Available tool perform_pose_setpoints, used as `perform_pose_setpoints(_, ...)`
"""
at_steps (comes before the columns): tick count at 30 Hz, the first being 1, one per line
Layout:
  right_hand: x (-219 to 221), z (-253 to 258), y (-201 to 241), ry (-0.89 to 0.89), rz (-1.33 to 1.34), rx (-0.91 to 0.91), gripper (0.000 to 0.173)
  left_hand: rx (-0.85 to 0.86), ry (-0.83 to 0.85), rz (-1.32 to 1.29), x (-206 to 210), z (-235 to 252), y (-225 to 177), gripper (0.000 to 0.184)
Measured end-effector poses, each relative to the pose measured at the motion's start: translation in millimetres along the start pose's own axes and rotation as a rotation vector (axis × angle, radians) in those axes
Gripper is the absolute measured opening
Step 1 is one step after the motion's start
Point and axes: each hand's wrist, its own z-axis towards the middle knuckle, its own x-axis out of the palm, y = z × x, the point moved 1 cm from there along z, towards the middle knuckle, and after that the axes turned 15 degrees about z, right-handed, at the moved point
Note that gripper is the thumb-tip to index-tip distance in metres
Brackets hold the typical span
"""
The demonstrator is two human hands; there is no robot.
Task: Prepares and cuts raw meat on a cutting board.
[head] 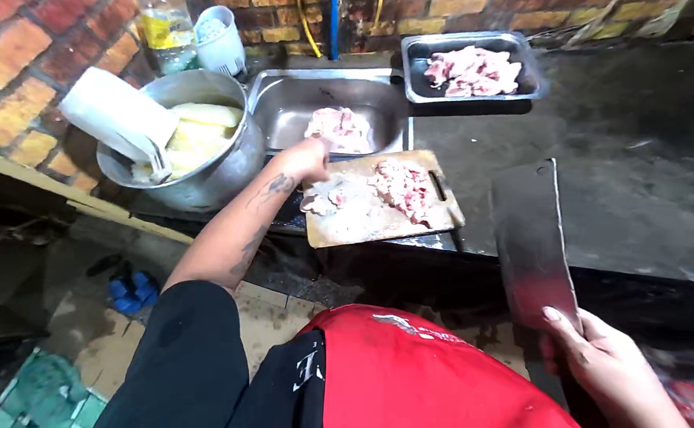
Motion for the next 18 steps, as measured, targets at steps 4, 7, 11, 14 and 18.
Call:
perform_pose_setpoints(4,11.6,20.0,12.8,0.078,-0.043,-0.073,0.029,-0.170,0.049,-0.150,73.5,-16.5,13.2,0.061)
perform_pose_setpoints(7,24.0,31.0,22.3,0.157,-0.067,-0.125,0.028,-0.234,-0.115,-0.264,93.1,-20.7,0.9,0.046)
perform_pose_setpoints(11,38.1,37.7,31.0,0.246,-0.069,-0.175,0.022,-0.337,-0.314,-0.434,87.6,-18.1,-16.0,0.040)
perform_pose_setpoints(14,43.4,39.2,36.3,0.272,-0.107,-0.205,0.022,-0.345,-0.327,-0.485,82.4,-10.5,-33.4,0.038)
perform_pose_setpoints(18,56.9,46.3,41.8,0.272,-0.192,-0.241,0.028,-0.238,-0.356,-0.388,96.1,0.0,-66.4,0.037)
